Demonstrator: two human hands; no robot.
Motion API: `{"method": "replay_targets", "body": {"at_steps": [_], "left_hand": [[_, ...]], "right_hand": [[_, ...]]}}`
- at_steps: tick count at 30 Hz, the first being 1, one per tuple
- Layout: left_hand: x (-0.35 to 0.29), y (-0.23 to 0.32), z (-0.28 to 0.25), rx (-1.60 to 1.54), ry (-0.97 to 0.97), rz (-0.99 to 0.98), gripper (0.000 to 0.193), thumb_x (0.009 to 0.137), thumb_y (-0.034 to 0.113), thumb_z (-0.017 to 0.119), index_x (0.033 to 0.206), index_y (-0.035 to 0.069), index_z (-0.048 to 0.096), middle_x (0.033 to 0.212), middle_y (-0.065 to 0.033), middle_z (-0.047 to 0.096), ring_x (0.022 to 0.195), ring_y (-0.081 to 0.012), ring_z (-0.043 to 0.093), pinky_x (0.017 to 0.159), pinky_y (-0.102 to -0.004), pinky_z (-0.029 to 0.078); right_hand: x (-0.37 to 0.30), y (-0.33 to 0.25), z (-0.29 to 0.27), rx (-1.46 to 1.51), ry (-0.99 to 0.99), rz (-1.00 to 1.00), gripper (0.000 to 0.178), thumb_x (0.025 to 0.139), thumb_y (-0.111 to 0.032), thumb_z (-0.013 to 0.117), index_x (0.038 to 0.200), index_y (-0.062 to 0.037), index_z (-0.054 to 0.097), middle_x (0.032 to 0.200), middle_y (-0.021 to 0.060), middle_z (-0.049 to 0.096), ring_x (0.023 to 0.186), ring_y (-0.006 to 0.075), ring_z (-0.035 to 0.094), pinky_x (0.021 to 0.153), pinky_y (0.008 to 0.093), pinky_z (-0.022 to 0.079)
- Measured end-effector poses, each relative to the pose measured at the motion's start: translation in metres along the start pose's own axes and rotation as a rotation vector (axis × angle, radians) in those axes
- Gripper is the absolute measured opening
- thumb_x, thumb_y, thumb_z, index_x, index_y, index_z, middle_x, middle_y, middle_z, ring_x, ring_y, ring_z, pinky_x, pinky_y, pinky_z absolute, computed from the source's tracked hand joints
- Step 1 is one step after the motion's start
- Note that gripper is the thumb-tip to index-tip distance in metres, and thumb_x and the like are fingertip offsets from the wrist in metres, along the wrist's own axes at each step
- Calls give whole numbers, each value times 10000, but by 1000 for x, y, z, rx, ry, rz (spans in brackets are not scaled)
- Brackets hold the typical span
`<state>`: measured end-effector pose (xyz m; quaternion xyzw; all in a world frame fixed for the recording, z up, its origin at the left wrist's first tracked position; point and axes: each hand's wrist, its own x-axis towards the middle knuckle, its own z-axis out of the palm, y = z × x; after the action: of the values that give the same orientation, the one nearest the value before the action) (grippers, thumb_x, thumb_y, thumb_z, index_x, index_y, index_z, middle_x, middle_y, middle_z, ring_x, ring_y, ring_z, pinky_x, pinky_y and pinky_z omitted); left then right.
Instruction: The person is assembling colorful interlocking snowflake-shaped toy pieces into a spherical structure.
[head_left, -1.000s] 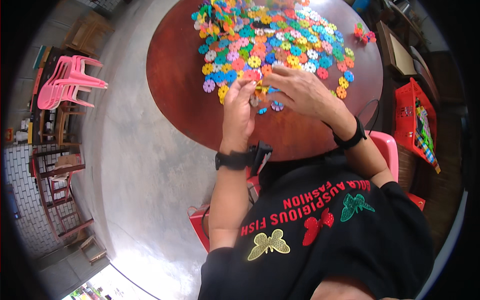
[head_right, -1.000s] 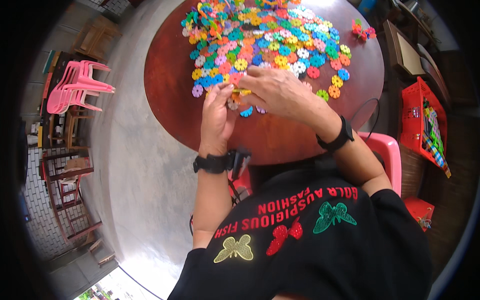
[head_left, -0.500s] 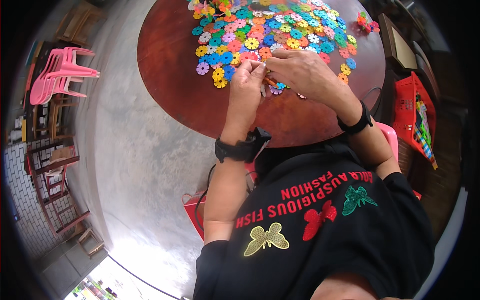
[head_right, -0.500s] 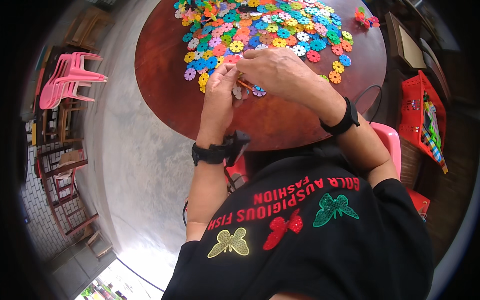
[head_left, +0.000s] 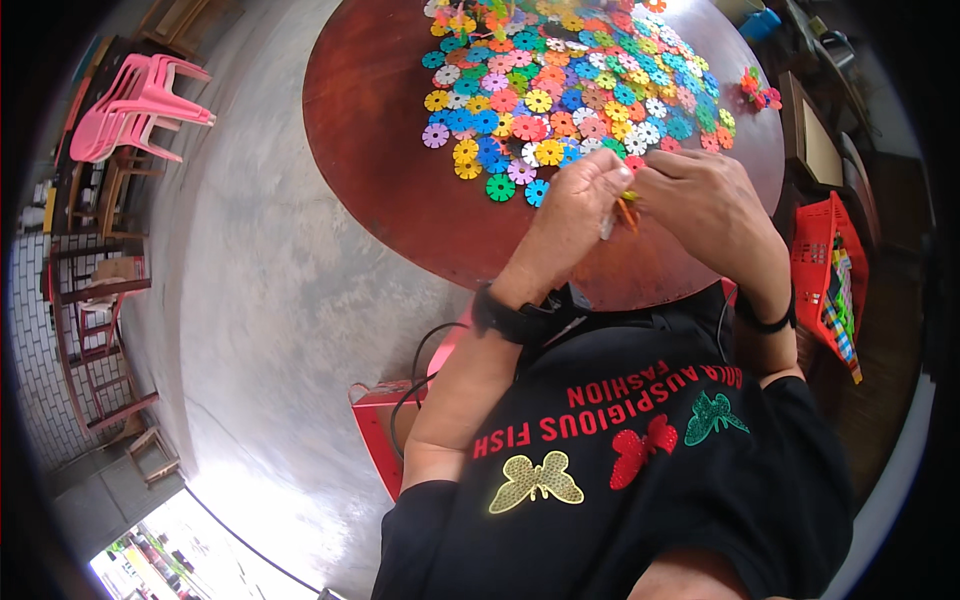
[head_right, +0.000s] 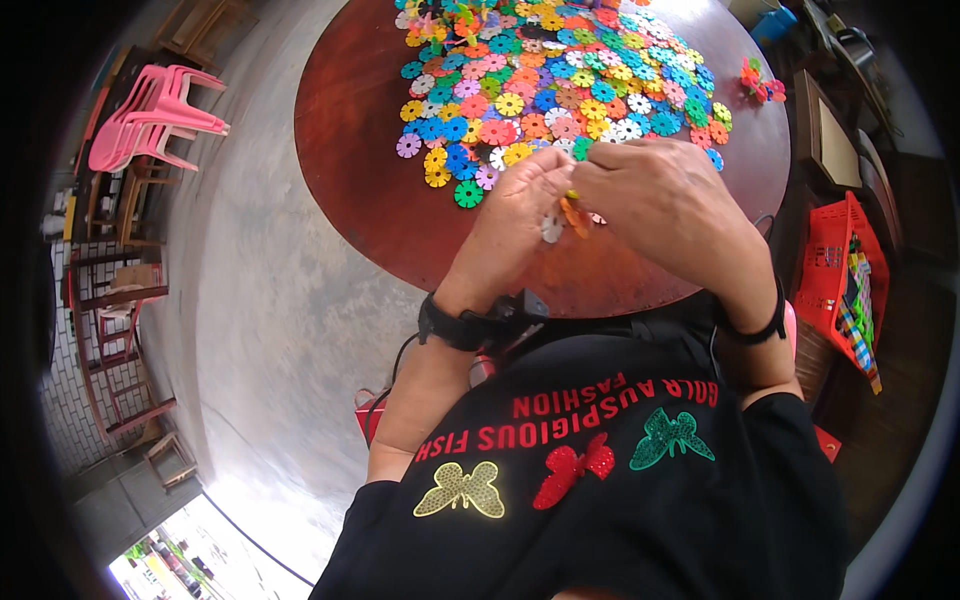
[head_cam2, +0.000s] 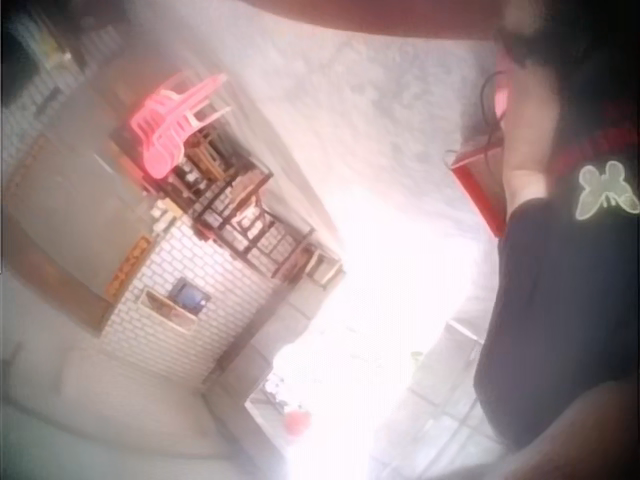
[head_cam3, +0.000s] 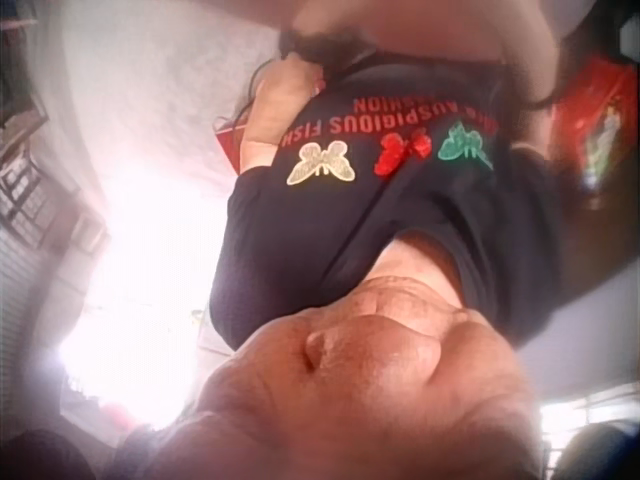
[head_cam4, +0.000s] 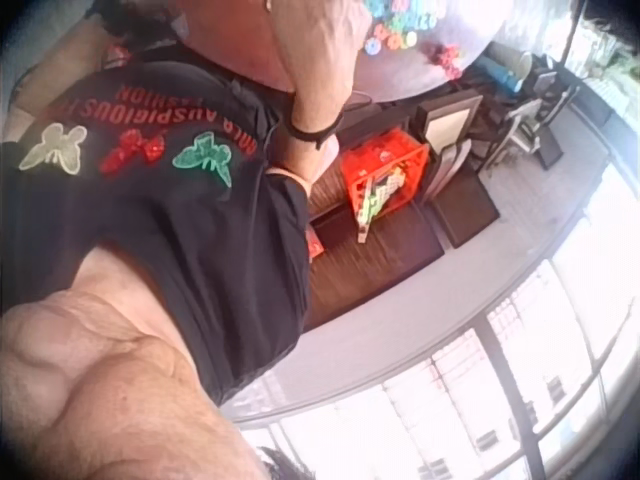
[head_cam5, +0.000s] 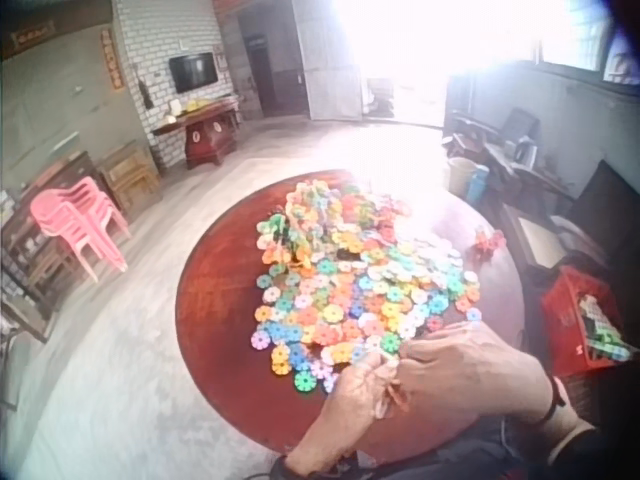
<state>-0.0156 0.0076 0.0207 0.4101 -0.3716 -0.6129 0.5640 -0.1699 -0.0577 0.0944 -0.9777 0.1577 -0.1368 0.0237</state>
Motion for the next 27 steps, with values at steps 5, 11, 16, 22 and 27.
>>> {"method": "replay_targets", "body": {"at_steps": [5,11,16,22,27], "left_hand": [[7,7,-32,-101,-28,-59,169,988,221,479,901,89,537,712,-34,626,556,-44,510,490,-198,377],[7,1,-33,-294,153,16,156,985,229,482,918,92,512,759,-89,632,570,-100,535,474,-225,392],[8,-12,-32,-255,265,71,138,994,228,476,991,90,485,838,-86,616,660,-130,589,514,-257,455],[10,-16,-38,-209,349,106,140,994,227,481,1000,88,477,836,-43,558,671,-130,601,545,-281,518],[8,-15,-40,-147,386,95,160,997,237,468,1011,78,479,844,-47,562,681,-134,613,549,-285,534]], "right_hand": [[-65,27,-51,192,167,359,60,873,-15,513,889,-18,570,735,70,491,603,159,522,497,257,406],[-35,27,-78,-42,220,318,134,838,-35,571,920,67,602,896,163,618,817,312,621,728,328,498],[7,56,10,-99,20,-27,107,748,-42,619,850,-22,591,824,122,585,835,310,606,701,391,503],[37,63,56,-32,-200,347,304,889,-192,586,1154,-47,551,956,154,630,904,335,616,752,419,486],[44,19,40,137,-103,331,348,900,-256,606,1174,-61,520,970,155,631,887,335,623,697,433,480]]}}
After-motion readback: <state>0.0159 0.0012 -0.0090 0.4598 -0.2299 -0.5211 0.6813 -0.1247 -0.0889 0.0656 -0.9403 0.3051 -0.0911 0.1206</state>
